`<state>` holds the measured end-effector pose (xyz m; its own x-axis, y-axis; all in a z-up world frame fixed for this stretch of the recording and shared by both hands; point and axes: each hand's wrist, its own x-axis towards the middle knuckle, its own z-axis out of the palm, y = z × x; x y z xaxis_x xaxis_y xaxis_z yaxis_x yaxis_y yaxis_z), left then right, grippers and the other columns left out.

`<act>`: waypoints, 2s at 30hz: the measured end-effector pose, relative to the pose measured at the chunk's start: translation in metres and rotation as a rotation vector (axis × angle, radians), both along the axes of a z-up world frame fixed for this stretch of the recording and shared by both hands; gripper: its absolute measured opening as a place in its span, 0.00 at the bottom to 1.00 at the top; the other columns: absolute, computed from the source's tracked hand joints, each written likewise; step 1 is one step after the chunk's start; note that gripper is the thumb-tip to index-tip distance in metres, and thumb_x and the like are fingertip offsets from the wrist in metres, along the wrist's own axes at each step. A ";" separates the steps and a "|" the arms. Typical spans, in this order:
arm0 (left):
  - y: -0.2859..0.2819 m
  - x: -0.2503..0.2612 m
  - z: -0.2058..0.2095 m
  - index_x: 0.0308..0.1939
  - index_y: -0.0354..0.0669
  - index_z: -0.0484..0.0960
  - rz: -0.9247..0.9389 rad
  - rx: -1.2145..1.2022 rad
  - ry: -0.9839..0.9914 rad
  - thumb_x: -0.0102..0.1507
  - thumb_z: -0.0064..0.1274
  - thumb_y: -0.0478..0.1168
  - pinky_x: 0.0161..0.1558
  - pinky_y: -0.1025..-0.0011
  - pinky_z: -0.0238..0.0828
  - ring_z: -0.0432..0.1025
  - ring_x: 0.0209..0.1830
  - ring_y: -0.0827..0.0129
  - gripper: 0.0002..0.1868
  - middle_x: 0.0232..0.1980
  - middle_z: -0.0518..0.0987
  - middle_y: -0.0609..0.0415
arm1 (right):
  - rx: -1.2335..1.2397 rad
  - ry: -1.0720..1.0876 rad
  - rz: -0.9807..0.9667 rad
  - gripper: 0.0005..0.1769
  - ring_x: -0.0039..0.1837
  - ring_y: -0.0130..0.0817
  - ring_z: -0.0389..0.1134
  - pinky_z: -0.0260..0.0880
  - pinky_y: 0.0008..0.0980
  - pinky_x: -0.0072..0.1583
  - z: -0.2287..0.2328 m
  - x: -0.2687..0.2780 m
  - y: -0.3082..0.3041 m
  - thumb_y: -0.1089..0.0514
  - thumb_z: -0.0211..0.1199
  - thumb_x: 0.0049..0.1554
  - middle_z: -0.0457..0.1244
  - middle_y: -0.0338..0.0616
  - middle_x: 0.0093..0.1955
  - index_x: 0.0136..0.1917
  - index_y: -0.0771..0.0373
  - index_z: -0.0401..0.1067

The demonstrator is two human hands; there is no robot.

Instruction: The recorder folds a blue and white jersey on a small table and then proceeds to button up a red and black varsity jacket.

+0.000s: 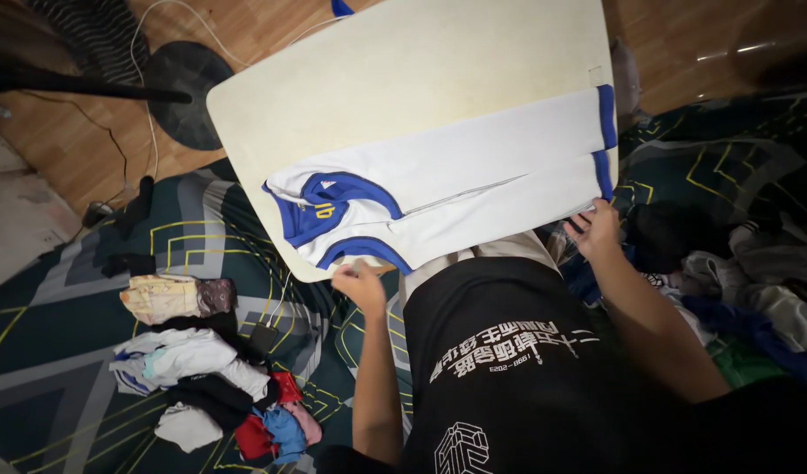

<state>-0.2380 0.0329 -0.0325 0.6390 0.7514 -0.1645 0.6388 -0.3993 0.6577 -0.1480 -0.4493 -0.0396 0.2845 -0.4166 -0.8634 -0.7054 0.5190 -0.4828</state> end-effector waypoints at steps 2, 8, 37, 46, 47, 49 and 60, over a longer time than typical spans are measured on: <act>0.019 0.025 0.009 0.52 0.40 0.65 0.307 -0.275 -0.030 0.63 0.58 0.43 0.43 0.60 0.67 0.67 0.40 0.62 0.21 0.46 0.70 0.47 | 0.074 0.018 -0.093 0.32 0.73 0.46 0.60 0.60 0.53 0.70 0.003 0.003 0.011 0.43 0.54 0.61 0.59 0.47 0.71 0.74 0.55 0.59; 0.067 0.062 0.012 0.40 0.44 0.65 0.902 -0.786 0.006 0.66 0.58 0.53 0.28 0.67 0.62 0.65 0.27 0.70 0.21 0.31 0.70 0.55 | 0.152 -0.025 -0.298 0.37 0.75 0.43 0.58 0.57 0.55 0.72 0.029 0.012 0.045 0.34 0.61 0.61 0.57 0.42 0.73 0.75 0.51 0.57; 0.136 0.000 -0.052 0.43 0.36 0.72 0.912 -0.808 -0.355 0.64 0.58 0.31 0.44 0.61 0.79 0.77 0.44 0.60 0.09 0.47 0.79 0.47 | -0.107 0.182 -0.432 0.21 0.62 0.42 0.72 0.75 0.55 0.61 -0.011 -0.057 0.022 0.57 0.45 0.66 0.67 0.41 0.66 0.69 0.53 0.69; 0.078 -0.023 -0.059 0.59 0.46 0.66 0.882 -0.803 -0.066 0.64 0.60 0.42 0.45 0.49 0.71 0.59 0.41 0.64 0.24 0.48 0.61 0.50 | -0.112 0.308 -0.567 0.20 0.62 0.50 0.73 0.74 0.59 0.57 -0.025 -0.095 0.021 0.57 0.49 0.67 0.67 0.50 0.65 0.69 0.63 0.69; 0.064 -0.029 -0.061 0.61 0.49 0.66 0.846 -0.978 -0.036 0.64 0.58 0.49 0.52 0.47 0.64 0.62 0.50 0.63 0.26 0.53 0.66 0.53 | -0.131 0.303 -0.563 0.20 0.62 0.49 0.72 0.73 0.59 0.58 -0.023 -0.095 0.023 0.57 0.51 0.65 0.66 0.49 0.66 0.69 0.60 0.67; 0.040 -0.040 -0.071 0.64 0.53 0.65 0.797 -1.155 0.003 0.64 0.56 0.56 0.59 0.45 0.58 0.65 0.58 0.62 0.29 0.59 0.70 0.55 | -0.152 0.297 -0.569 0.20 0.62 0.49 0.71 0.73 0.59 0.60 -0.026 -0.099 0.022 0.58 0.53 0.64 0.65 0.47 0.66 0.69 0.58 0.66; -0.004 -0.049 -0.095 0.64 0.48 0.70 0.559 -1.431 -0.081 0.61 0.64 0.42 0.52 0.60 0.67 0.70 0.58 0.63 0.30 0.61 0.75 0.56 | -0.029 0.173 -0.392 0.26 0.64 0.52 0.67 0.70 0.61 0.60 -0.091 -0.154 -0.018 0.72 0.46 0.56 0.63 0.51 0.66 0.66 0.62 0.67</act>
<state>-0.2875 0.0293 -0.1277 0.3805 0.1392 -0.9142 0.4318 0.8474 0.3088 -0.3023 -0.4670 -0.1302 -0.0480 -0.4890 -0.8709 -0.5295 0.7518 -0.3929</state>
